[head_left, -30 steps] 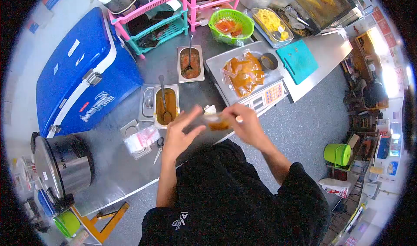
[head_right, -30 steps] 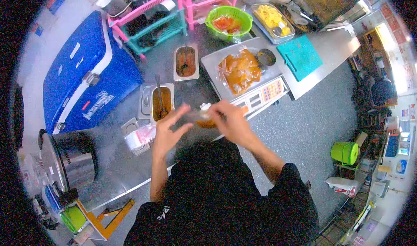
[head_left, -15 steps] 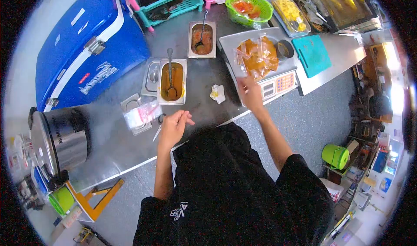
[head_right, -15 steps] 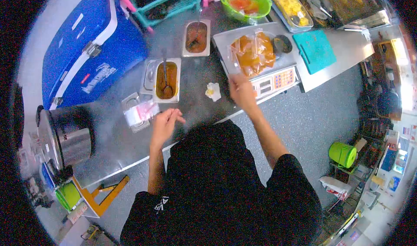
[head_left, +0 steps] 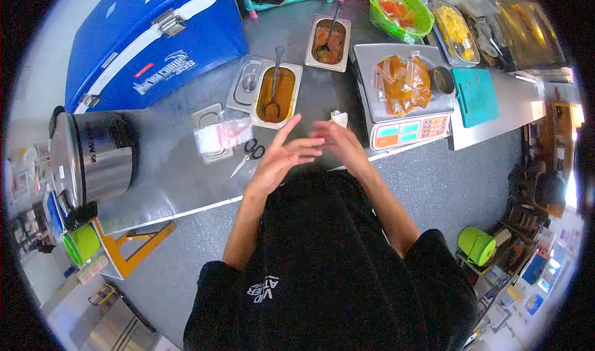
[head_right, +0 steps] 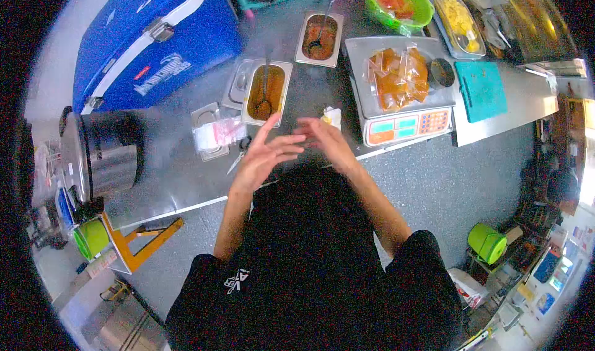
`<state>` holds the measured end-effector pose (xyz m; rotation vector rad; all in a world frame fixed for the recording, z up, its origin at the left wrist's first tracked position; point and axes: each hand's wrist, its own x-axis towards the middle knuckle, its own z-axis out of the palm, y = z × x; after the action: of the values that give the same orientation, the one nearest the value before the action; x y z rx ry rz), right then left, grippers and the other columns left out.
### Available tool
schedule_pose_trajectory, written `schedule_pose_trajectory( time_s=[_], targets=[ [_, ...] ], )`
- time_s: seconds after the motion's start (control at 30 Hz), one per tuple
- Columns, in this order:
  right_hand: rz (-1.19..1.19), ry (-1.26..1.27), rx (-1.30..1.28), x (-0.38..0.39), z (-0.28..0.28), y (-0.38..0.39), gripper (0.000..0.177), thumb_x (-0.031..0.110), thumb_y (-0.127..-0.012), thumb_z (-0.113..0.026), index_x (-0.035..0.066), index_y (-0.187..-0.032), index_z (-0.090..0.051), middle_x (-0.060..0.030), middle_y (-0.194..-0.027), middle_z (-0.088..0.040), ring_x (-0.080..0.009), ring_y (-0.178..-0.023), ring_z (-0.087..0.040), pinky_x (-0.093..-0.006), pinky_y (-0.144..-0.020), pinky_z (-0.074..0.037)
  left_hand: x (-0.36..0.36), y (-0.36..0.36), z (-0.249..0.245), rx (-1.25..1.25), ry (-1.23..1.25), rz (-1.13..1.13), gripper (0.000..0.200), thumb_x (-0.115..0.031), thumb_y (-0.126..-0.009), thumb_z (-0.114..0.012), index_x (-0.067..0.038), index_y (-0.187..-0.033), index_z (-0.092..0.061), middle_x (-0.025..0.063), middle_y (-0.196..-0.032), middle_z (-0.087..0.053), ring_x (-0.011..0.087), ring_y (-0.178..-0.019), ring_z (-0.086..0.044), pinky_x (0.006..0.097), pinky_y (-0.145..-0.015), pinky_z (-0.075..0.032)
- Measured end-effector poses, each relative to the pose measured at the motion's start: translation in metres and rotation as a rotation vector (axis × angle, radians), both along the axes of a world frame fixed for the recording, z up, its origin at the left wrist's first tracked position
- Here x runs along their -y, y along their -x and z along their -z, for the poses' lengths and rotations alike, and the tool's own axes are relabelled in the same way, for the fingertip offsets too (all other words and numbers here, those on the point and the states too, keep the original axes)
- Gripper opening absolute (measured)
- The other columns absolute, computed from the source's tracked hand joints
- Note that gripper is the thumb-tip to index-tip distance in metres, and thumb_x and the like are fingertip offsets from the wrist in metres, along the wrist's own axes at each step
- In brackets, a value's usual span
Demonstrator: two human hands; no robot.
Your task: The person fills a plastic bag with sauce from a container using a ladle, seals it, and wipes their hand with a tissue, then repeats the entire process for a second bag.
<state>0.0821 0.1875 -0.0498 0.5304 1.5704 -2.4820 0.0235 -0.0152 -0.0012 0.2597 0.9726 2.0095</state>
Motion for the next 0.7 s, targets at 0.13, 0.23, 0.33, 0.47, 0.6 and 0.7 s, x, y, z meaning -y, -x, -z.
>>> schedule_pose_trajectory(
  time_s=[0.13, 0.23, 0.33, 0.47, 0.6, 0.7],
  targets=[
    [-0.24, -0.466, -0.203, 0.018, -0.034, 0.003, 0.028, 0.017, -0.097, -0.058, 0.003, -0.12, -0.064, -0.0192, -0.104, -0.069, -0.0285, -0.089, -0.071, -0.0339, -0.077, -0.054, -0.006, 0.001, 0.018, 0.122, -0.031, 0.052, 0.07, -0.031, -0.094, -0.053, -0.007, -0.154, -0.026, 0.0152, -0.139, -0.053, 0.0252, -0.123, -0.055, 0.0435, -0.109, -0.038],
    [-0.337, -0.828, -0.308, 0.022, -0.043, 0.003, 0.019, 0.019, -0.094, -0.063, 0.006, -0.107, -0.07, -0.0167, -0.092, -0.07, -0.0278, -0.084, -0.072, -0.0364, -0.073, -0.055, 0.004, -0.005, 0.021, 0.204, -0.041, 0.021, 0.061, -0.031, -0.099, -0.048, -0.002, -0.151, -0.033, 0.0115, -0.138, -0.053, 0.0217, -0.125, -0.053, 0.0393, -0.112, -0.035],
    [-0.275, -1.062, -0.569, 0.028, -0.031, -0.003, 0.02, 0.025, -0.09, -0.069, 0.005, -0.094, -0.07, -0.0137, -0.077, -0.069, -0.0302, -0.065, -0.068, -0.0388, -0.06, -0.055, 0.023, -0.016, 0.036, 0.335, -0.053, 0.079, 0.06, -0.033, -0.102, -0.048, -0.002, -0.151, -0.032, 0.012, -0.142, -0.05, 0.0207, -0.125, -0.053, 0.0378, -0.112, -0.037],
    [-0.226, -1.331, -0.379, 0.004, -0.012, -0.007, 0.033, 0.028, -0.089, -0.072, 0.002, -0.071, -0.063, -0.0158, -0.059, -0.06, -0.0285, -0.048, -0.06, -0.0393, -0.046, -0.046, 0.062, -0.021, 0.037, -0.17, 0.446, -0.089, 0.059, -0.024, -0.096, -0.063, -0.001, -0.146, -0.04, 0.0121, -0.143, -0.05, 0.0214, -0.127, -0.052, 0.0377, -0.108, -0.041],
    [-0.076, -1.352, -0.248, -0.031, -0.017, 0.009, 0.038, 0.025, -0.09, -0.072, 0.001, -0.064, -0.059, -0.0175, -0.055, -0.056, -0.0265, -0.042, -0.053, -0.0386, -0.042, -0.038, 0.128, 0.007, 0.097, -0.469, 1.189, -0.36, 0.038, -0.018, -0.093, -0.064, -0.006, -0.129, -0.06, 0.0156, -0.119, -0.065, 0.0251, -0.108, -0.063, 0.0357, -0.091, -0.05],
    [-0.042, -1.319, -0.345, -0.023, -0.02, 0.022, 0.036, 0.023, -0.09, -0.071, 0.001, -0.064, -0.058, -0.0177, -0.055, -0.055, -0.0279, -0.042, -0.05, -0.0383, -0.043, -0.038, 0.109, 0.037, 0.117, -1.027, 1.413, -0.468, 0.035, -0.016, -0.09, -0.065, -0.006, -0.123, -0.064, 0.0159, -0.101, -0.064, 0.0308, -0.093, -0.063, 0.0401, -0.081, -0.052]
  ],
)
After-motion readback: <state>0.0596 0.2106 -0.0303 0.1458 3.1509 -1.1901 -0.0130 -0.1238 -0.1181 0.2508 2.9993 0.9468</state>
